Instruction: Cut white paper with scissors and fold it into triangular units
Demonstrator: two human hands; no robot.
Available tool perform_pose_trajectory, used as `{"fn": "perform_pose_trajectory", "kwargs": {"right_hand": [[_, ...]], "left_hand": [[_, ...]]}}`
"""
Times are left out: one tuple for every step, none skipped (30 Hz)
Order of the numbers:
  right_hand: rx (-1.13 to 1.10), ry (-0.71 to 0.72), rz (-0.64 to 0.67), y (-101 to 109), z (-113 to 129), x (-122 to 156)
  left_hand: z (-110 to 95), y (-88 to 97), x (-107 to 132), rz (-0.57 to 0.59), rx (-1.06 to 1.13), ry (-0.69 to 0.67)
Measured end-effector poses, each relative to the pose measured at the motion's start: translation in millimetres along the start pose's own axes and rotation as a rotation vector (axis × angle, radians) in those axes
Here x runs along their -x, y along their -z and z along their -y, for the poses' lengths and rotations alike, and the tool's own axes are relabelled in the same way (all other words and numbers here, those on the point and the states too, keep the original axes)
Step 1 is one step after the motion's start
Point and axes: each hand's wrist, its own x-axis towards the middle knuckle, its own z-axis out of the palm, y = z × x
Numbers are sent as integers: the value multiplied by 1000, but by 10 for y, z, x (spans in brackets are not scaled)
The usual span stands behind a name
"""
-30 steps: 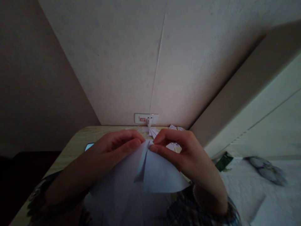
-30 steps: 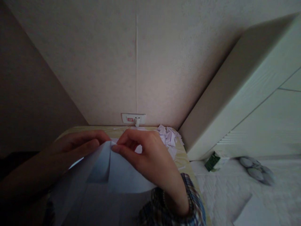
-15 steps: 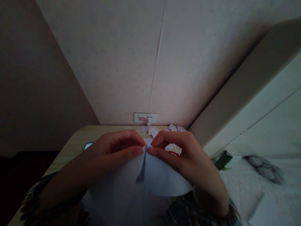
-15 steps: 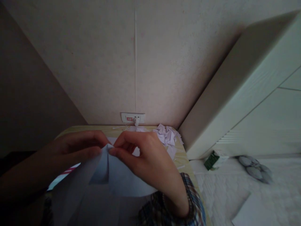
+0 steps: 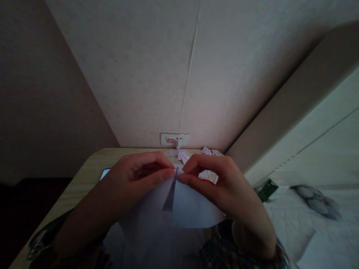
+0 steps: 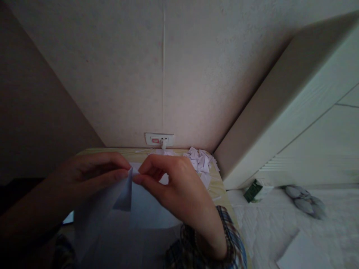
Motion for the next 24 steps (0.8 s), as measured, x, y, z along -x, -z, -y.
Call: {"fn": "perform_pose_trajectory", "kwargs": {"right_hand": [[-5,-5,-8,-3,0,0],[-14,-8,-16,-6,-1,0],[-23,-11,-21,-7,-2,-1],[-31,-16,-27,-8,-3,-2],[-36,-20,-32,-8,-5,-3],[-38,-24,-34,-7,-6,-4],[-39,-26,-39,-6,-7,-4],[-38,-29,-43,-6,-7,-5],[-36,-31,-47,-5,-5,-5],[-38,-30,-50,-6,-1,-6],[-41,-27,-52,-7,3,-8],[-46,-24,-54,-9,7,-9],[-52,-23,-55,-11,10,-11],[-56,-22,-58,-13,12,-13],[-59,-21,-63,-15,12,-14],[-62,-23,-67,-17,11,-14],[-64,-24,-72,-18,8,-14],[-65,-25,-76,-19,5,-14],[-64,-24,-77,-19,2,-13],[-62,-23,-77,-19,0,-12],[-55,-22,-77,-19,-1,-11],[-45,-22,-80,-18,0,-11],[-36,-22,-81,-17,1,-11],[-31,-23,-82,-15,4,-11]], "left_hand": [[-2,-5,1,-12,-4,1],[-3,-8,4,-20,-9,5],[-5,-9,9,-30,-12,15],[-8,-10,14,-37,-14,29],[-13,-11,20,-47,-15,41],[-19,-13,25,-53,-21,55],[-27,-15,28,-58,-32,63],[-34,-19,30,-67,-41,62],[-40,-23,31,-76,-44,53],[-44,-28,31,-81,-43,40],[-45,-33,31,-83,-36,29],[-43,-37,32,-82,-25,24],[-39,-40,33,-80,-13,22],[-34,-43,36,-77,-8,26],[-29,-44,40,-79,-10,29],[-24,-45,43,-87,-19,28],[-21,-45,46,-97,-35,22],[-18,-47,48,-103,-57,11],[-16,-49,48,-105,-79,0],[-15,-53,47,-106,-99,-12],[-16,-58,44,-109,-113,-25],[-19,-65,40,-115,-124,-35],[-25,-74,35,-125,-127,-45],[-32,-83,30,-133,-124,-49]]}}
